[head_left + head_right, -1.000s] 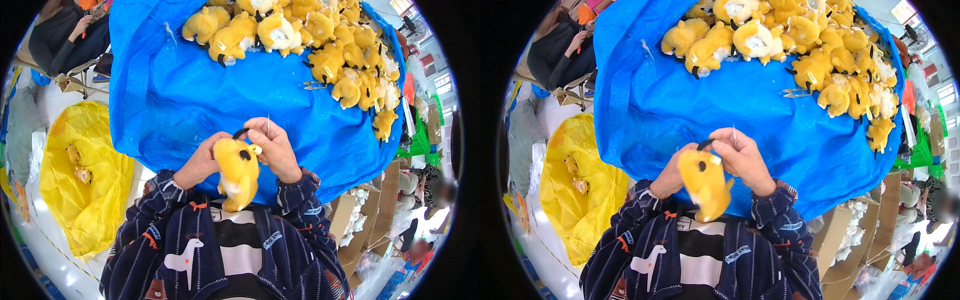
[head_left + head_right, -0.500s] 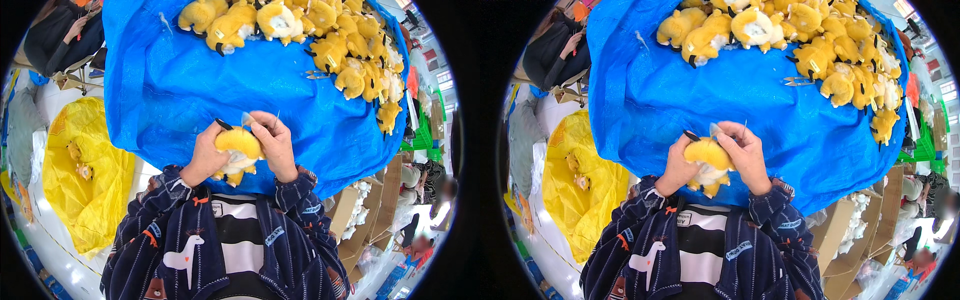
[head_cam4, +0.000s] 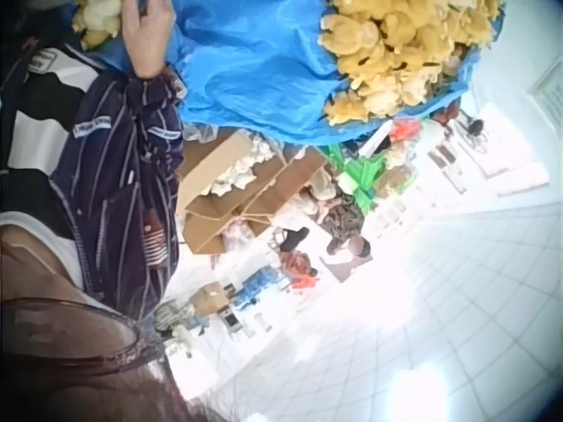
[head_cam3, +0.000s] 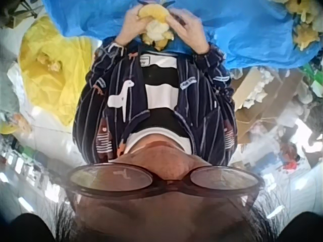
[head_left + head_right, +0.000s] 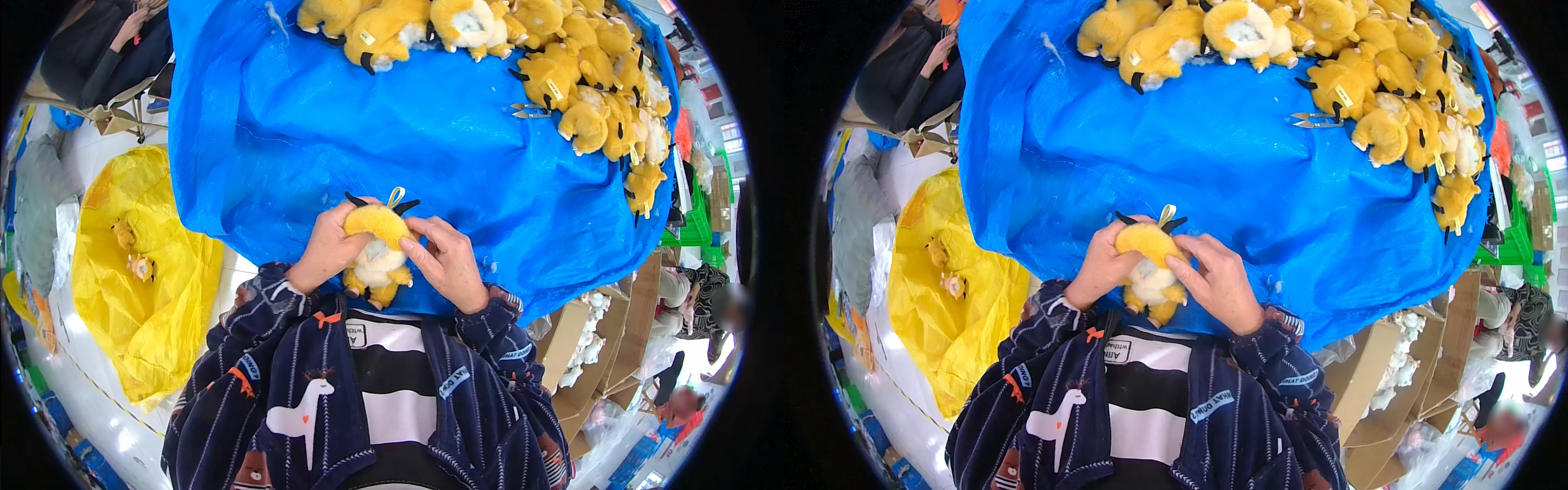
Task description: The person sits on the floor and repeatedly picks up small yellow stuffed toys from a blue tarp. They use a small tool to trim loose threads or tags from each toy, then place the finished items into a yellow bag. The process is repeated for multiple toys throughout the clip.
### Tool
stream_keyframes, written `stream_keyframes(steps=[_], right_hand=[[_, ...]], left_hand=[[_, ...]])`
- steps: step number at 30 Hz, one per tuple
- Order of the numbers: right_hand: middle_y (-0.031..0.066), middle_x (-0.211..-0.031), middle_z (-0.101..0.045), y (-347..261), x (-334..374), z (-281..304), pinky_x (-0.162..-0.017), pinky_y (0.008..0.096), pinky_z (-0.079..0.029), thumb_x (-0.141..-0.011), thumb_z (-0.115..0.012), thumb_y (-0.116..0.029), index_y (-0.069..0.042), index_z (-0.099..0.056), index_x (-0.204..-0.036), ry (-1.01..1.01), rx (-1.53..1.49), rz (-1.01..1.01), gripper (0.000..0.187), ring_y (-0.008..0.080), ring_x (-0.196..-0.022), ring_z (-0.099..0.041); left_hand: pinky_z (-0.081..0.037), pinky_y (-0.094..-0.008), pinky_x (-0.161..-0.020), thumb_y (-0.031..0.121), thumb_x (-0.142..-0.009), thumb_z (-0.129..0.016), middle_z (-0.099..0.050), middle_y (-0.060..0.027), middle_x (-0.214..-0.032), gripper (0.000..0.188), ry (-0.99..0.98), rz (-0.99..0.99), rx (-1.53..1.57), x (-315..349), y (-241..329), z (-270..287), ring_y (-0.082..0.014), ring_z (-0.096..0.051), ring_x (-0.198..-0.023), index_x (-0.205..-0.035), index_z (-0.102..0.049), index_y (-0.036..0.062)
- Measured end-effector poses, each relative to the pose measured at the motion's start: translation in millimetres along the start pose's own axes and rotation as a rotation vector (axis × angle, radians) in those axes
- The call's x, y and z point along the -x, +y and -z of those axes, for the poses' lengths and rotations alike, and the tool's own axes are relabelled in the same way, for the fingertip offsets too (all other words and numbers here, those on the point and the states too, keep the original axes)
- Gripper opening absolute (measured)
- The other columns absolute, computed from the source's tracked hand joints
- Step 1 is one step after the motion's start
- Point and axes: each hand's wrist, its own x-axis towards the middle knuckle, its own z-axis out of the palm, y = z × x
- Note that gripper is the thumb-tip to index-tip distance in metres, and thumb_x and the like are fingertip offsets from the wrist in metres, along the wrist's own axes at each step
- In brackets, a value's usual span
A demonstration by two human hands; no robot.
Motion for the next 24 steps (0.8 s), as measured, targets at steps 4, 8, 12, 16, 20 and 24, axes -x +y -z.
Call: stream_keyframes(steps=[4, 8, 12, 16, 20, 24], right_hand=[[0.0154, -0.079, -0.058, -2.6, 2.8, -0.9, -0.057, 0.0303, -0.045, -0.082, -0.061, -0.016, 0.001, -0.059, -0.104, -0.082, 0.100, 0.012, 0.027, 0.0253, -0.064, -0.058], [0.0134, -0.082, -0.062, 6.2, 6.5, -4.9, -0.061, 0.0269, -0.047, -0.085, -0.058, -0.012, 0.002, -0.057, -0.109, -0.027, -0.098, -0.019, 0.028, 0.0174, -0.068, -0.062], [0.0076, -0.082, -0.064, 15.0, 3.0, 3.0, -0.058, 0.0204, -0.046, -0.087, -0.051, -0.006, 0.004, -0.057, -0.108, 0.164, -0.477, -0.150, 0.024, 0.0077, -0.066, -0.058], [0.0040, -0.068, -0.058, 16.2, -6.5, 2.5, -0.044, 0.0178, -0.033, -0.087, -0.047, -0.006, 0.004, -0.058, -0.098, 0.267, -0.988, -0.273, 0.019, 0.0039, -0.048, -0.043], [-0.0022, -0.058, -0.046, 28.0, -16.2, 2.0, -0.040, 0.0187, -0.028, -0.089, -0.045, -0.013, -0.001, -0.055, -0.086, 0.158, -1.333, -0.293, 0.016, 0.0037, -0.041, -0.034], [-0.0055, -0.062, -0.042, 38.4, -15.1, 5.4, -0.041, 0.0175, -0.030, -0.092, -0.042, -0.017, -0.005, -0.049, -0.084, 0.054, -1.704, -0.378, 0.016, 0.0003, -0.041, -0.031]], left_hand=[[-0.047, -0.0258, -0.077, -0.009, -0.069, -0.055, -0.061, -0.0064, -0.094, 0.036, 0.118, -0.144, -0.208, -1.9, -8.3, -5.1, -0.0124, -0.058, -0.086, -0.104, -0.056, 0.0003], [-0.046, -0.0270, -0.080, -0.008, -0.069, -0.058, -0.059, -0.0077, -0.100, 0.046, 0.074, -0.025, -0.023, -8.9, 7.9, -1.9, -0.0150, -0.057, -0.093, -0.113, -0.051, 0.0018], [-0.041, -0.0322, -0.094, 0.004, -0.072, -0.067, -0.044, -0.0133, -0.126, 0.077, -0.149, 0.142, 0.512, -3.7, 46.7, 18.5, -0.0211, -0.046, -0.116, -0.136, -0.025, 0.0039], [-0.028, -0.0393, -0.104, 0.008, -0.073, -0.070, -0.030, -0.0132, -0.140, 0.084, -0.355, -0.042, 0.546, 4.1, 19.4, 30.9, -0.0237, -0.028, -0.131, -0.140, -0.018, 0.0026], [-0.031, -0.0385, -0.102, 0.010, -0.072, -0.073, -0.031, -0.0118, -0.138, 0.086, -0.427, 0.132, 0.363, 4.6, 2.7, 17.4, -0.0216, -0.030, -0.128, -0.139, -0.020, 0.0004], [-0.035, -0.0351, -0.100, 0.008, -0.074, -0.069, -0.037, -0.0107, -0.133, 0.074, -0.386, 0.186, 0.501, -3.6, 5.0, 18.9, -0.0198, -0.038, -0.123, -0.135, -0.028, -0.0004]])
